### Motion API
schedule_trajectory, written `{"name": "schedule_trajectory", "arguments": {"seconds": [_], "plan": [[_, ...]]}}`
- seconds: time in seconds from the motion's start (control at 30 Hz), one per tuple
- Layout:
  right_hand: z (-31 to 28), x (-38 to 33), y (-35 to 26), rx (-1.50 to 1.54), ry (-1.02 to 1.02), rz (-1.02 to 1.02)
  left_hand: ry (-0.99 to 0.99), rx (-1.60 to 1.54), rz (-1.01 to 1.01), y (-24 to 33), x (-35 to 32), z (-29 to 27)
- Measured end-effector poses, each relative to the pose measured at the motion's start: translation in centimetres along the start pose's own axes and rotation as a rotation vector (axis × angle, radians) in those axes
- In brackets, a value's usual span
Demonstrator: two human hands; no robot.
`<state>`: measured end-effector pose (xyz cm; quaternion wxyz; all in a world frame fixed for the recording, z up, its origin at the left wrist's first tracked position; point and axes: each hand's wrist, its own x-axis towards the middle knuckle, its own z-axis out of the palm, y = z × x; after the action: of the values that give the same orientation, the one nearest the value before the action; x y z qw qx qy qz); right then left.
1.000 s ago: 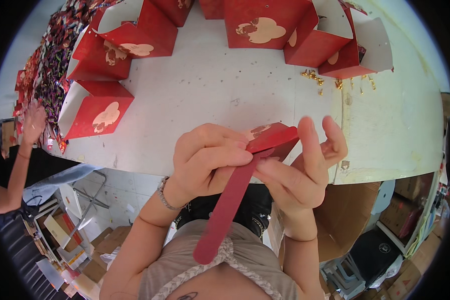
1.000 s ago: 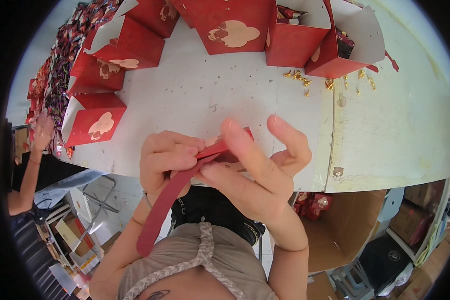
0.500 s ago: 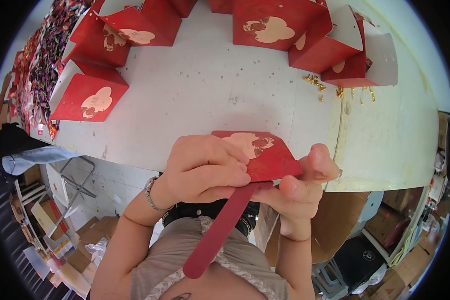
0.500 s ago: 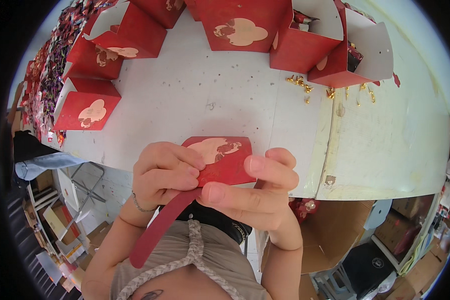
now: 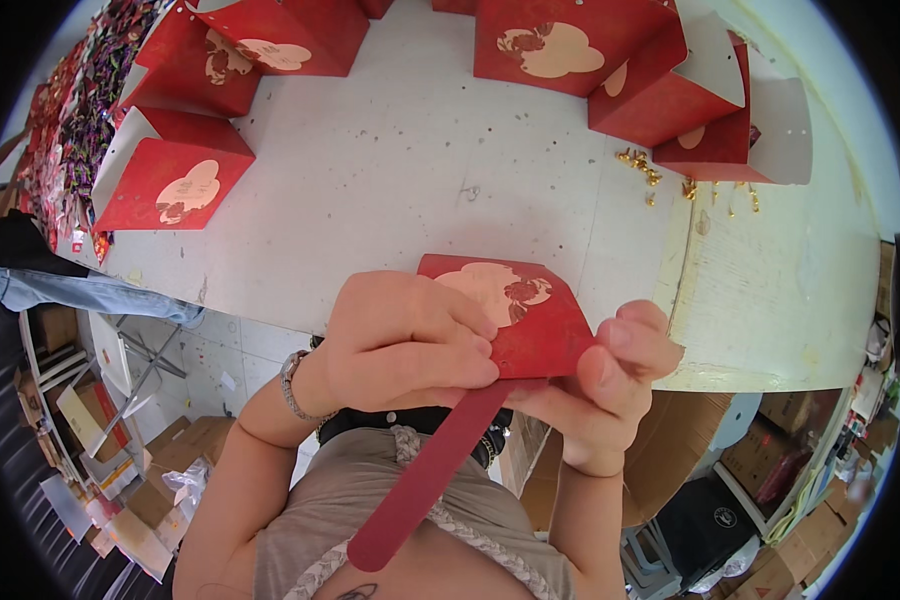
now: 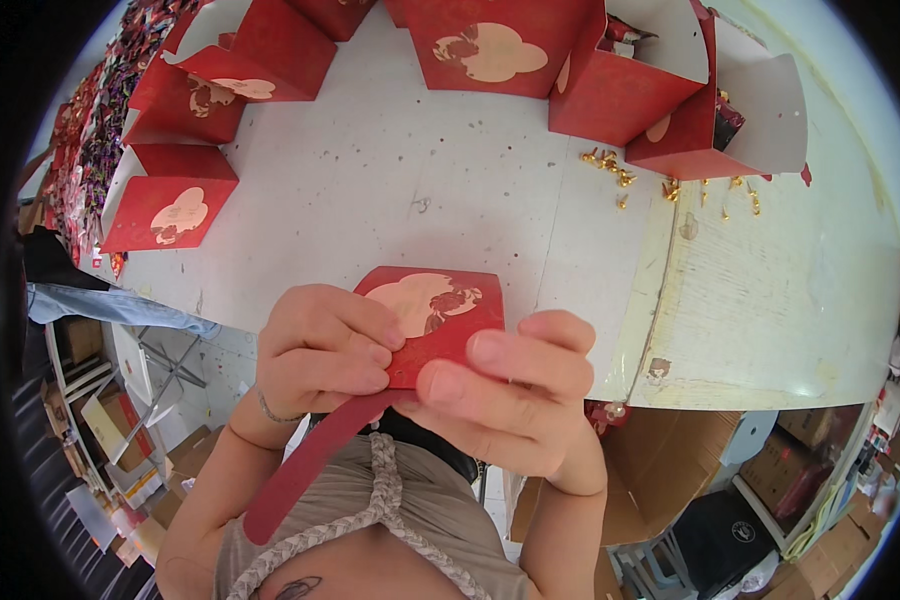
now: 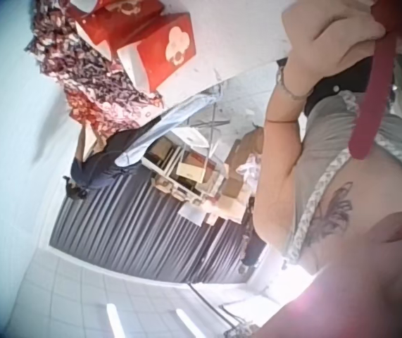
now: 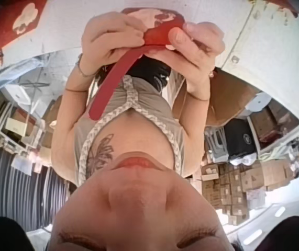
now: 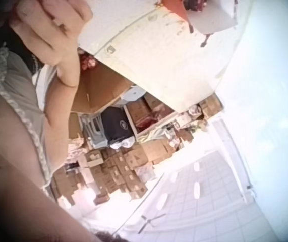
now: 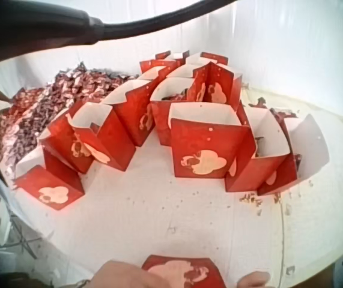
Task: The person assembles small red gift boxes by folding paper, inserting candies, and attaching red ribbons. They repeatedly pick up flat red paper pieces, fold them into box shapes, place wrapped candies inside, and secure the boxes with ribbons.
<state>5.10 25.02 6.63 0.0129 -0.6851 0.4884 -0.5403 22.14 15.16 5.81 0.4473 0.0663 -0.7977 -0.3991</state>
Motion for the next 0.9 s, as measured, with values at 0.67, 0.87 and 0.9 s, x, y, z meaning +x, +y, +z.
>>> {"name": "schedule_trajectory", "arguments": {"seconds": [0.67,0.87,0.9], "plan": [[-0.7,-1.1,-2.1,-0.37,-0.123,0.014,0.106,0.062,0.091,0.0,-0.6,0.9],[-0.7,0.2,-3.7,-0.329,-0.161,0.234,0.093,0.051,0.096,-0.1,-0.4,0.6],[-0.6,0.3,-3.6,-0.32,-0.163,0.229,0.076,0.039,0.083,0.0,-0.4,0.5]]}}
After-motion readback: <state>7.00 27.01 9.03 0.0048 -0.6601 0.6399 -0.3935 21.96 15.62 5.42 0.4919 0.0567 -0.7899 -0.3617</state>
